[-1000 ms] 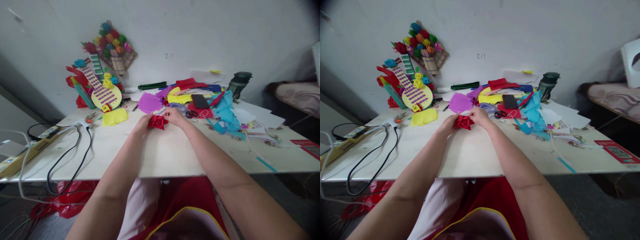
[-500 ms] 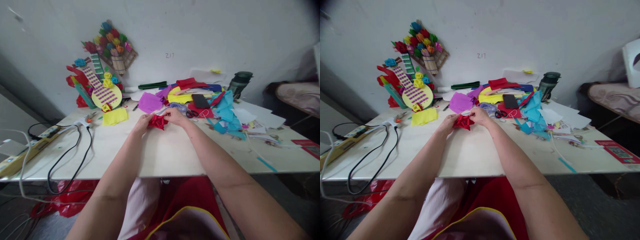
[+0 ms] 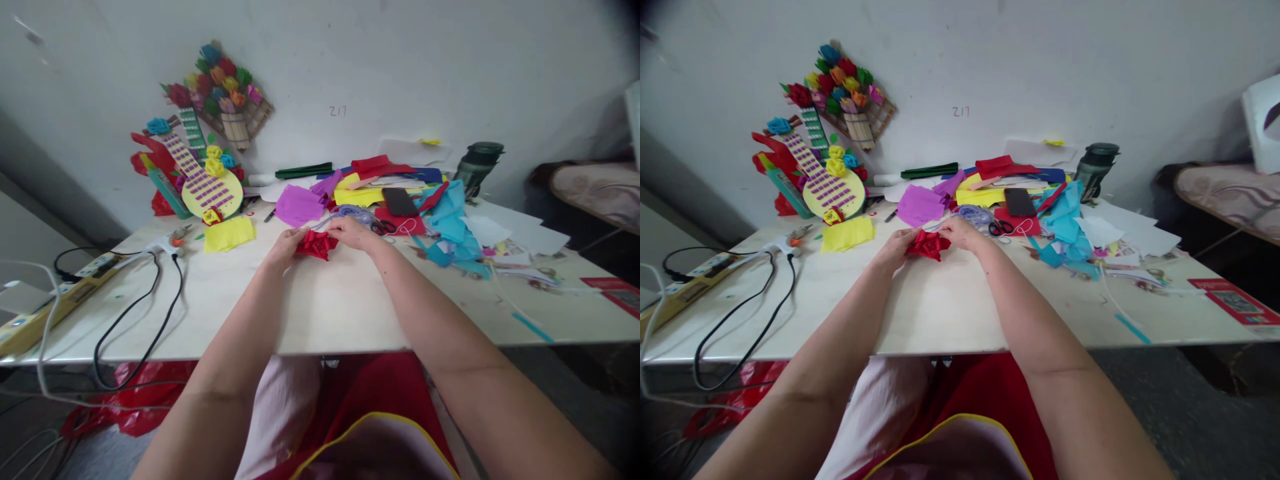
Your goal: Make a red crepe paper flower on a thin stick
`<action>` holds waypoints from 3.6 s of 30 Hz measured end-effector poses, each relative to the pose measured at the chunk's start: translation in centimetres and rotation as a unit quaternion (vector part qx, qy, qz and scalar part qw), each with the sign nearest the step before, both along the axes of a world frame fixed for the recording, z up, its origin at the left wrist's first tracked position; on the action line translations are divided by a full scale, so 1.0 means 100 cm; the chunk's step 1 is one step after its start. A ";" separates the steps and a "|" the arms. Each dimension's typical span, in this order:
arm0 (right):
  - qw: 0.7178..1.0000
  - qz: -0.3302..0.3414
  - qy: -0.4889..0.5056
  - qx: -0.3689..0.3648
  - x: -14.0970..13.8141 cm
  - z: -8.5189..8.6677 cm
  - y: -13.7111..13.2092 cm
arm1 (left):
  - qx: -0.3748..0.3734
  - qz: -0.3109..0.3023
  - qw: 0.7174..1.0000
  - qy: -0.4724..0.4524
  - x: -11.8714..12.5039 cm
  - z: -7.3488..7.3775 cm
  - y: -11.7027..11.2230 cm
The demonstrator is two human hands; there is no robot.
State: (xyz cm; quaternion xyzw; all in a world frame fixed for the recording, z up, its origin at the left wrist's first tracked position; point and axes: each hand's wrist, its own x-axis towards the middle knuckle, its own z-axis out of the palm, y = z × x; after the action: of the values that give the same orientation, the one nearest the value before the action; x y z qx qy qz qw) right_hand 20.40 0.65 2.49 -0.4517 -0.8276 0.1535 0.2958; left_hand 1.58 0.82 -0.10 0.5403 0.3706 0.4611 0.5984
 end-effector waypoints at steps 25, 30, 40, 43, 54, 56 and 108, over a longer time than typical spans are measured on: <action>0.996 -0.017 -0.011 0.086 -0.004 -0.001 0.001 | -0.028 -0.009 0.999 -0.041 0.006 0.002 -0.005; 0.991 -0.040 -0.046 0.119 -0.005 -0.001 -0.001 | -0.023 0.005 0.999 -0.048 0.008 0.000 -0.003; 0.979 -0.053 -0.116 0.158 -0.009 0.005 -0.010 | -0.045 0.044 0.997 -0.051 0.012 0.001 -0.005; 0.977 -0.058 -0.125 0.163 -0.010 0.007 -0.012 | -0.049 0.045 0.996 -0.061 0.012 0.000 -0.004; 0.975 -0.071 -0.114 0.175 -0.007 0.000 -0.007 | -0.036 -0.069 0.992 -0.101 0.006 0.003 -0.007; 0.974 -0.075 -0.114 0.182 -0.006 0.000 -0.007 | -0.011 -0.108 0.989 -0.102 0.003 0.005 -0.010; 0.960 -0.124 -0.169 0.186 -0.009 0.008 -0.022 | -0.007 -0.048 0.992 -0.118 0.004 0.002 -0.001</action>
State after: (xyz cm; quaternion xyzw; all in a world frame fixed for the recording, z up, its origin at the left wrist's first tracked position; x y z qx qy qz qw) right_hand 19.53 -1.57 3.27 -0.5076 -0.8168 -0.1198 0.2467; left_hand 1.98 0.73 0.06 0.4951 0.2741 0.4900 0.6631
